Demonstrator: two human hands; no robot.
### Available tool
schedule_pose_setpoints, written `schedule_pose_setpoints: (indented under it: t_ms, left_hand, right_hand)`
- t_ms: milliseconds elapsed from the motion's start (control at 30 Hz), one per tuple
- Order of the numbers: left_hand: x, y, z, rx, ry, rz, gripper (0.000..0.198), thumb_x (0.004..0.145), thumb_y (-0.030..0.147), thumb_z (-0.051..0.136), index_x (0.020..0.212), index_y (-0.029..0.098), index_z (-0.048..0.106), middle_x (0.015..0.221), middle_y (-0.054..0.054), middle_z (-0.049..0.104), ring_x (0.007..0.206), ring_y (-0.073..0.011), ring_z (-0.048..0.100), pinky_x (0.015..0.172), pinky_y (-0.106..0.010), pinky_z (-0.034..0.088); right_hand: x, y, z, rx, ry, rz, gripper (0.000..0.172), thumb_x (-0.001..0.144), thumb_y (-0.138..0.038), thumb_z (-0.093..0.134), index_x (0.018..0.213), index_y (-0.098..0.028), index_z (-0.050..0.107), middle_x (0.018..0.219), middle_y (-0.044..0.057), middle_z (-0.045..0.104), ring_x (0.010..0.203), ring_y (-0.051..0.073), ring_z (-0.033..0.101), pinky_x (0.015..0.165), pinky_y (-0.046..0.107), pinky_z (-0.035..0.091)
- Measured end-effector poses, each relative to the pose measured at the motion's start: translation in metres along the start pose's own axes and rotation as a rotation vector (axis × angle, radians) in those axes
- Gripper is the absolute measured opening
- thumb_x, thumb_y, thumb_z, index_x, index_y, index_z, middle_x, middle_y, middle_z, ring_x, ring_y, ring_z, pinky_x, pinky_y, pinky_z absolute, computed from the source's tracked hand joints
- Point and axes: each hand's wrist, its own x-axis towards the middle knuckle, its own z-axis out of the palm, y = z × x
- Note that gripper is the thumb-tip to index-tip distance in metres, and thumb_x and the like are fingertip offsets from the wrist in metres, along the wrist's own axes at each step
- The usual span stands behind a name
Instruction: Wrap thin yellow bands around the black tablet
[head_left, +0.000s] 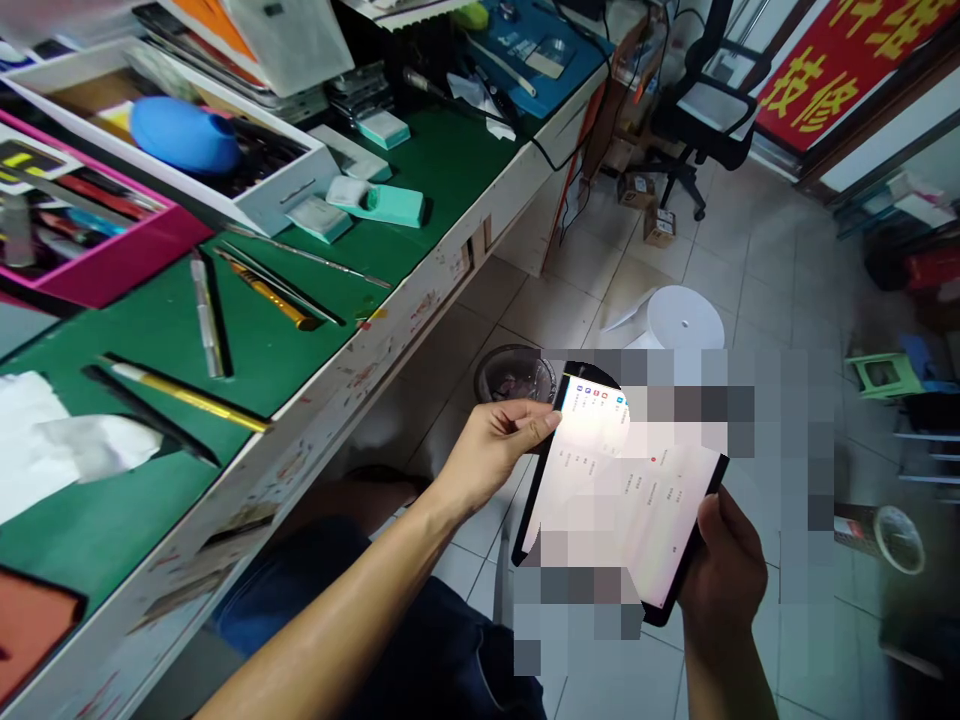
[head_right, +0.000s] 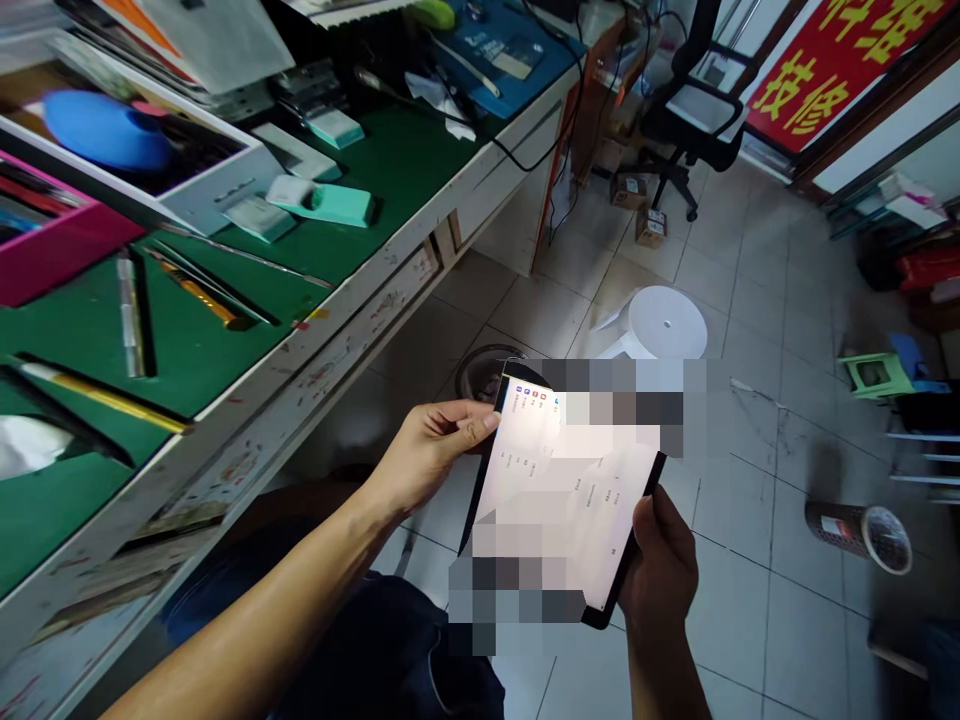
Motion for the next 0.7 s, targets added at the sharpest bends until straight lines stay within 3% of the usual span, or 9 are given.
schedule_pose_setpoints:
  t_ms: [167,367,567,700]
  left_hand:
    - [-0.0011,-0.002,-0.008,-0.087,-0.084,-0.016,0.035,0.085,0.049,0.08,0.092,0.015,0.082,0.077,-0.005,0.069,0.072,-0.0148,0.059,0.074,-0.029,0.048]
    - [-0.0031,-0.0043,-0.0086,-0.191,-0.056,-0.013,0.031,0.084,0.045,0.082,0.082,0.014,0.077,0.068,-0.001,0.06,0.063,-0.0095,0.05,0.062,-0.022,0.039]
    - [-0.0039,-0.0048,-0.0107,-0.166,-0.048,-0.02,0.033,0.082,0.044,0.084,0.09,0.012,0.079,0.07,-0.003,0.06,0.065,-0.0103,0.049,0.065,-0.023,0.039]
    - [-0.0061,-0.0056,-0.0105,-0.232,-0.072,-0.006,0.032,0.086,0.043,0.08,0.089,0.011,0.077,0.07,-0.001,0.055,0.063,-0.0089,0.046,0.063,-0.023,0.038]
  right_hand:
    - [-0.0023,-0.0011,0.0014,-0.005,-0.003,0.0,0.03,0.085,-0.044,0.084,0.106,-0.023,0.081,0.102,0.009,0.081,0.088,0.026,0.076,0.075,0.04,0.062]
    - [-0.0022,0.0009,0.0025,-0.022,-0.01,-0.001,0.032,0.086,-0.045,0.082,0.108,-0.023,0.081,0.1,0.01,0.081,0.088,0.028,0.077,0.079,0.043,0.063]
    - [-0.0058,-0.0048,0.0086,-0.01,0.02,0.013,0.033,0.082,-0.045,0.086,0.105,-0.022,0.082,0.099,0.01,0.081,0.085,0.029,0.077,0.067,0.04,0.063]
    - [-0.0051,-0.0049,0.008,-0.012,-0.02,0.016,0.031,0.085,-0.045,0.083,0.106,-0.023,0.081,0.099,0.01,0.081,0.086,0.029,0.077,0.069,0.041,0.063]
